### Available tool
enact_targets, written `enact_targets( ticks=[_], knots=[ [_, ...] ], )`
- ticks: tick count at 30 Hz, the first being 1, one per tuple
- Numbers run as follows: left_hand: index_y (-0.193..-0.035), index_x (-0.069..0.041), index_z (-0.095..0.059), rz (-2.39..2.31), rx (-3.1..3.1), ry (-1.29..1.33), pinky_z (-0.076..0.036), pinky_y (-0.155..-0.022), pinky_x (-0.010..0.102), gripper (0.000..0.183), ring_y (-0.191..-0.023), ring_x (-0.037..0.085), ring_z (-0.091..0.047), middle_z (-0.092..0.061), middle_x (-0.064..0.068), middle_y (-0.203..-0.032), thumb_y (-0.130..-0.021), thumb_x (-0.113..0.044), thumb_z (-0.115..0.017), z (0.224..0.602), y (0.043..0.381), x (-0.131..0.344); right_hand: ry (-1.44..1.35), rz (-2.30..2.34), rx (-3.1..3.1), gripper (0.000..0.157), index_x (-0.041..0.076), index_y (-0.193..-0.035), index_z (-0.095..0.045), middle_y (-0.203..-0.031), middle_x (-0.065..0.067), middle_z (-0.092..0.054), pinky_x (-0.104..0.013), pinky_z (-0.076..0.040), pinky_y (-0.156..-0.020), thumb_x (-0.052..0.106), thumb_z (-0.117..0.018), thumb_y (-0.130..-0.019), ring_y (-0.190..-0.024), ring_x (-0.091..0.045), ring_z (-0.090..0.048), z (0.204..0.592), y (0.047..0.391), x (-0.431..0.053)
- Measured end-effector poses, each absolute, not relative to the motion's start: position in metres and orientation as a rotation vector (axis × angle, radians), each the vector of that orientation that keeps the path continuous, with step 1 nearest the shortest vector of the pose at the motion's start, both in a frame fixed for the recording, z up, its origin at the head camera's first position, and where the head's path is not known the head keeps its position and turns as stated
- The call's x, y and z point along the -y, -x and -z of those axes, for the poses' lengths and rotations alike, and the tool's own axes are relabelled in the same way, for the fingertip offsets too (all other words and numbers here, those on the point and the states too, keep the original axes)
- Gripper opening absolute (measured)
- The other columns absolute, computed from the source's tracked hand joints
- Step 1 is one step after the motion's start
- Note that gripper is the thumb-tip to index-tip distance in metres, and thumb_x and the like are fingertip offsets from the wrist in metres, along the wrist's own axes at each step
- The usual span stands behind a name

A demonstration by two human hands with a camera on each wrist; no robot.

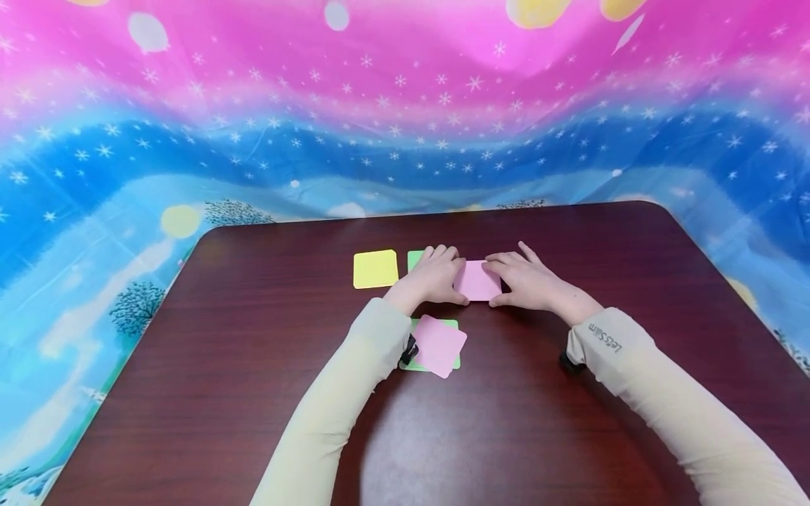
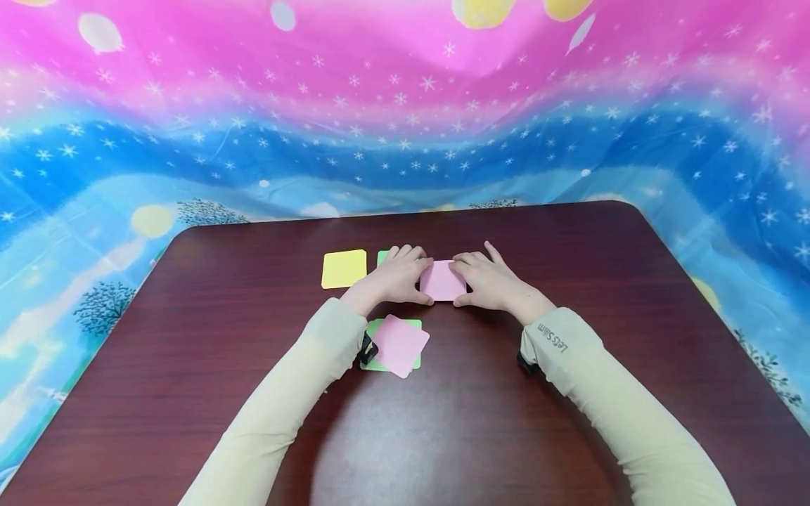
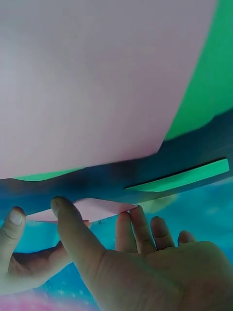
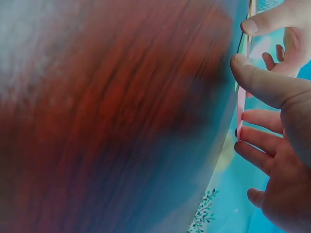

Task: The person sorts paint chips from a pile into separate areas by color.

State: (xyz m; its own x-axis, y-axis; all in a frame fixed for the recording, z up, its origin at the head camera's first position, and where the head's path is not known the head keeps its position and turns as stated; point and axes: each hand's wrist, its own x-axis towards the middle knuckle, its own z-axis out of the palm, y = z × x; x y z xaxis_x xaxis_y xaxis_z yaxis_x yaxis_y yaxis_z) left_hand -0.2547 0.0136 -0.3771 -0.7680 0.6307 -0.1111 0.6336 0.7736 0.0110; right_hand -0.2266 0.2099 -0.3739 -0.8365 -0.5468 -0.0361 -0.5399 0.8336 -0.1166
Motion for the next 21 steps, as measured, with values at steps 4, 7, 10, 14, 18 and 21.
enact_targets(
  ticks=[4,7,10,14,18,21],
  knots=[
    [-0.126,-0.012,-0.051,0.056,-2.847,-1.026,-0.027,-0.093,0.036,0.071,-0.112,0.019,-0.036,-0.045,0.002,-0.123,-0.073,-0.058,-0.062,0.376,0.259,-0.018,0.849,0.140,-2.935,0.068,0.003,-0.131,-0.047,-0.135,-0.016,-0.044,-0.058,-0.004,-0.105,0.036,-0.071,-0.076,-0.127,-0.033,-0.034,0.375,0.232,-0.212],
    [-0.126,-0.013,-0.051,0.061,-2.832,-1.004,-0.027,-0.093,0.036,0.069,-0.113,0.019,-0.036,-0.045,0.002,-0.124,-0.074,-0.057,-0.062,0.377,0.262,-0.020,0.849,0.142,-2.926,0.068,0.003,-0.131,-0.047,-0.135,-0.016,-0.043,-0.059,-0.004,-0.105,0.035,-0.070,-0.076,-0.128,-0.033,-0.033,0.377,0.235,-0.213],
    [-0.125,-0.013,-0.052,0.061,-2.819,-0.989,-0.027,-0.094,0.036,0.067,-0.113,0.019,-0.036,-0.045,0.002,-0.124,-0.075,-0.056,-0.062,0.379,0.264,-0.022,0.857,0.149,-2.917,0.067,0.002,-0.130,-0.047,-0.134,-0.017,-0.043,-0.059,-0.006,-0.105,0.035,-0.070,-0.077,-0.127,-0.034,-0.034,0.379,0.238,-0.214],
    [-0.122,-0.013,-0.053,0.043,-2.823,-0.983,-0.027,-0.094,0.036,0.063,-0.112,0.019,-0.036,-0.045,0.003,-0.123,-0.075,-0.055,-0.062,0.377,0.267,-0.025,0.851,0.157,-2.921,0.065,0.002,-0.130,-0.048,-0.134,-0.017,-0.043,-0.059,-0.007,-0.105,0.034,-0.070,-0.077,-0.127,-0.034,-0.033,0.378,0.242,-0.216],
    [-0.118,-0.014,-0.055,0.059,-2.839,-0.977,-0.027,-0.093,0.036,0.062,-0.110,0.019,-0.037,-0.047,0.003,-0.120,-0.075,-0.057,-0.062,0.377,0.272,-0.028,0.853,0.169,-2.916,0.064,0.001,-0.129,-0.048,-0.134,-0.018,-0.042,-0.059,-0.008,-0.105,0.031,-0.070,-0.077,-0.127,-0.035,-0.033,0.376,0.247,-0.217],
    [-0.115,-0.015,-0.057,0.069,-2.852,-0.982,-0.028,-0.092,0.035,0.060,-0.108,0.019,-0.039,-0.049,0.002,-0.118,-0.074,-0.059,-0.062,0.378,0.276,-0.031,0.848,0.157,-2.905,0.063,0.001,-0.129,-0.047,-0.135,-0.018,-0.042,-0.060,-0.008,-0.104,0.029,-0.070,-0.077,-0.127,-0.035,-0.032,0.375,0.251,-0.219]
  ],
)
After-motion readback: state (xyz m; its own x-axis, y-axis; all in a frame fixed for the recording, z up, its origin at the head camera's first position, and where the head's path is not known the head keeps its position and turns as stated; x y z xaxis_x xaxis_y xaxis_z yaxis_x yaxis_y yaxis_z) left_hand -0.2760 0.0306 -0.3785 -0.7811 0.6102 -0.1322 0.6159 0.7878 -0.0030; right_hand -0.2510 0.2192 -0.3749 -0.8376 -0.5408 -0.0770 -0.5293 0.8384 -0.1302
